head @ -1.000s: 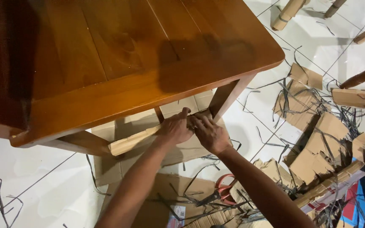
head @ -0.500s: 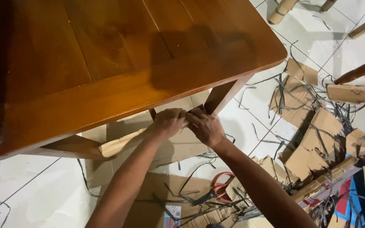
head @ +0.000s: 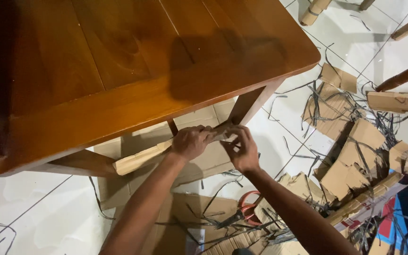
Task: The person wraps the legs and lower support bars of wooden chairs using cardboard and black strips, securing them by hand.
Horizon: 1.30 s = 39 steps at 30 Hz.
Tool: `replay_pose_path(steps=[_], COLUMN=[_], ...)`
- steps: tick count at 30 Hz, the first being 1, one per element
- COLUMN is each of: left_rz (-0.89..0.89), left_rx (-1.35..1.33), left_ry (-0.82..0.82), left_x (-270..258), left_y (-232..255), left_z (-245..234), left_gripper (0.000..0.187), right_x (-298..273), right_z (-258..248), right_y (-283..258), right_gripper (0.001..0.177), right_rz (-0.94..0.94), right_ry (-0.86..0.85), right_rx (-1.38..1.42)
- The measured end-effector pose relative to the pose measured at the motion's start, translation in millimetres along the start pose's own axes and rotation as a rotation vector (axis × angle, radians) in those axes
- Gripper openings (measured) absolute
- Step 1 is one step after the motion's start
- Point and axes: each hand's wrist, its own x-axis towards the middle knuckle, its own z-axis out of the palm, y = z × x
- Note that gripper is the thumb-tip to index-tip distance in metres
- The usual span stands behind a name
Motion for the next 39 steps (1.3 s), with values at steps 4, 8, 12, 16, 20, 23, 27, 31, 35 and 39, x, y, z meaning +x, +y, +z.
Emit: replay_pose_path(steps=[4,8,12,16,20,23,27,31,35,39], left_rz=[0.009,-0.037,-0.113,-0.219,-0.285,-0.368,-0.510,-0.518,-0.438,-0.362], left_rx=[-0.038,-0.071,-0.121,-0.215,-0.244,-0.288,-0.292,-0.299,-0.284,-0.364], left_ry=[-0.005,-0.051,-0.106,-0.119,-0.147,-0.153,-0.180,-0.225,-0.232,-0.215], left_x=[2,-3,1,7,9,7,24,27,23,18], left_y=[3,0,7,17,12,4,34,35,16,6], left_z=[-6,-4,-11,-19,-11,3,-65,-68,-33,-17], left_gripper=[0.026,0.024,0.029,0.028,0.029,0.028,0.033,0.050,0.036,0.026], right_x=[-32,-48,-51,-29,-23,-18,-13,-8,-10,-17], right_z=[-13,-18,12,45,102,112,100,94,89,90], right_y=[51,69,81,61,108,112,95,83,82,92], right_gripper=[0.022,0.037,0.025,0.021,0.013,0.006,0.009,0.013,0.011,0.012], right_rz=[0.141,0.595,1.017,1.018,1.047,1.065,1.089,1.096,1.104,1.066], right_ry=[-0.030,-0.356,-0.081,-0.019,0.071,0.082,0.074,0.072,0.037,0.005], right_rx=[-0.203,-0.277,0.186,0.510,0.789,0.893,0.924,0.976,0.929,0.849])
